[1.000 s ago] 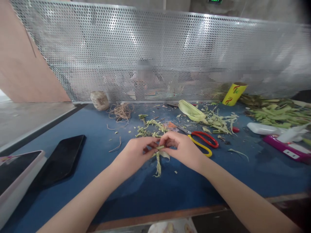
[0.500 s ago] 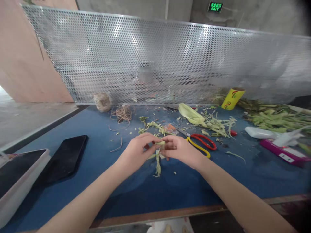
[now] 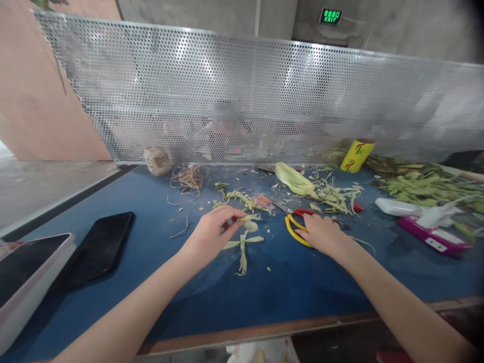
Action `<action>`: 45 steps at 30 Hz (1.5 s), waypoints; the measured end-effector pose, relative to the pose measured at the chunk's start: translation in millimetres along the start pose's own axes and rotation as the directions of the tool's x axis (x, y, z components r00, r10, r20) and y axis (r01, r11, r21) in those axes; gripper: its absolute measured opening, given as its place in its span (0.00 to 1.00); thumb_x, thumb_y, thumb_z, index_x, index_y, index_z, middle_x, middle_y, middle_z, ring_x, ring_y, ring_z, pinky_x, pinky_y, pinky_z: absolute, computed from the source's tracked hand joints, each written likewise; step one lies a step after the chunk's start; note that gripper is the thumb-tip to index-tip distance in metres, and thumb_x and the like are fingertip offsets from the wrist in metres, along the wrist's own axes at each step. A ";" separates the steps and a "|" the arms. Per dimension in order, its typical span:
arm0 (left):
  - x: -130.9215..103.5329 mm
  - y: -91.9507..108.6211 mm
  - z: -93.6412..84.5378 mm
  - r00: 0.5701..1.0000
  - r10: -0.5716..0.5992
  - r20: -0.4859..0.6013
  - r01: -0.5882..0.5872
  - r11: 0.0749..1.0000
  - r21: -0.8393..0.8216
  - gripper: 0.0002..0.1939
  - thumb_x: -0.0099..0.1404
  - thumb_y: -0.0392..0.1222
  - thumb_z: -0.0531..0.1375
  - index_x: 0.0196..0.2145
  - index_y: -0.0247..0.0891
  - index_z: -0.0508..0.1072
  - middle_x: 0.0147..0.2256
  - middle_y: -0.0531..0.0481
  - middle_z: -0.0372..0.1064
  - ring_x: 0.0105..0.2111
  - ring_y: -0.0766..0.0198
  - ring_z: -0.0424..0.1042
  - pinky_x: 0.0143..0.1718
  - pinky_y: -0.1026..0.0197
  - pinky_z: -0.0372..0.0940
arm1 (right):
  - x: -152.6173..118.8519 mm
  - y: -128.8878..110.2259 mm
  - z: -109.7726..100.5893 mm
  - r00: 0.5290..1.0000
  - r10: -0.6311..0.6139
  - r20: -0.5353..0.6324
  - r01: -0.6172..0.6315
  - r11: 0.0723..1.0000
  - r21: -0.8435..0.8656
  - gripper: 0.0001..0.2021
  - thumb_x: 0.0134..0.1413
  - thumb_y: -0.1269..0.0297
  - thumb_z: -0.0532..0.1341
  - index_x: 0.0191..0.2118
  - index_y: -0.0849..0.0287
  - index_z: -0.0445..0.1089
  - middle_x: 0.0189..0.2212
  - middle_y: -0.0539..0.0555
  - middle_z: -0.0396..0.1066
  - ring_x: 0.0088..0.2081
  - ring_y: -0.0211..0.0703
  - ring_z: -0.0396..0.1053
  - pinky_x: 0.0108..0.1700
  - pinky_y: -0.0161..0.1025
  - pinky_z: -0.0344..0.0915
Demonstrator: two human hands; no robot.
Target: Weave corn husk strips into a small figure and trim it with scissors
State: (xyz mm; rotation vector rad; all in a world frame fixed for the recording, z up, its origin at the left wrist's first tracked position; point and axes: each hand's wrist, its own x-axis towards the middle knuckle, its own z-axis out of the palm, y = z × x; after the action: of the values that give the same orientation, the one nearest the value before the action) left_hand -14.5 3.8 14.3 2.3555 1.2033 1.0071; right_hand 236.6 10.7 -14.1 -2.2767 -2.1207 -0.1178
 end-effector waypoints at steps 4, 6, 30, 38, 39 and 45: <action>-1.0 -2.1 0.6 0.999 0.021 -0.040 -0.020 0.999 0.034 0.08 0.59 0.39 0.56 0.35 0.39 0.73 0.33 0.50 0.73 0.28 0.67 0.70 0.28 0.66 0.65 | 0.2 6.3 12.3 0.999 -0.021 -0.036 0.018 0.997 -0.075 0.10 0.50 0.69 0.57 0.39 0.68 0.66 0.34 0.64 0.70 0.39 0.55 0.68 0.36 0.43 0.61; -1.0 -2.8 -0.1 0.998 0.007 -0.066 -0.004 0.999 0.050 0.07 0.58 0.38 0.57 0.35 0.39 0.73 0.33 0.50 0.74 0.27 0.66 0.70 0.28 0.66 0.65 | 0.5 5.4 10.2 0.996 -0.058 -0.062 0.052 0.994 -0.100 0.09 0.49 0.73 0.56 0.38 0.68 0.65 0.33 0.63 0.69 0.39 0.53 0.68 0.37 0.41 0.60; 0.5 -10.2 -8.5 0.825 0.557 -0.093 -0.420 0.715 0.559 0.08 0.60 0.34 0.55 0.36 0.40 0.73 0.33 0.51 0.74 0.39 0.59 0.66 0.39 0.56 0.58 | -61.6 10.8 -37.9 0.779 -0.346 -0.524 0.319 0.937 -0.144 0.23 0.43 0.49 0.57 0.40 0.63 0.67 0.35 0.60 0.61 0.35 0.50 0.64 0.34 0.43 0.62; 0.2 -6.4 -6.0 0.827 0.558 -0.065 -0.433 0.706 0.560 0.08 0.60 0.34 0.55 0.36 0.40 0.72 0.33 0.50 0.74 0.39 0.58 0.65 0.39 0.56 0.58 | -68.4 0.3 -37.2 0.809 -0.341 -0.479 0.307 0.940 -0.151 0.23 0.45 0.51 0.56 0.41 0.65 0.67 0.34 0.62 0.62 0.34 0.50 0.64 0.33 0.43 0.61; -0.1 -5.6 -5.3 0.819 0.571 -0.060 -0.445 0.698 0.561 0.08 0.60 0.34 0.55 0.37 0.40 0.72 0.33 0.50 0.74 0.39 0.59 0.65 0.39 0.56 0.58 | -68.7 -1.7 -36.9 0.808 -0.345 -0.477 0.310 0.938 -0.154 0.23 0.45 0.51 0.56 0.41 0.65 0.67 0.34 0.62 0.62 0.34 0.51 0.64 0.32 0.42 0.61; -2.4 -0.4 -2.5 0.756 0.653 -0.031 -0.514 0.623 0.589 0.09 0.60 0.32 0.56 0.38 0.38 0.71 0.33 0.52 0.75 0.37 0.59 0.66 0.38 0.56 0.56 | -69.9 -13.1 -36.9 0.790 -0.375 -0.485 0.314 0.927 -0.204 0.21 0.45 0.52 0.55 0.39 0.65 0.68 0.33 0.61 0.62 0.32 0.48 0.64 0.31 0.40 0.60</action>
State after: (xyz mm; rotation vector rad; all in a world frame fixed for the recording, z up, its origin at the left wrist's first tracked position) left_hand -17.4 2.0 14.7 3.3213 0.8571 1.3124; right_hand 217.3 -60.5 17.0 -1.6022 -2.2169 -0.7843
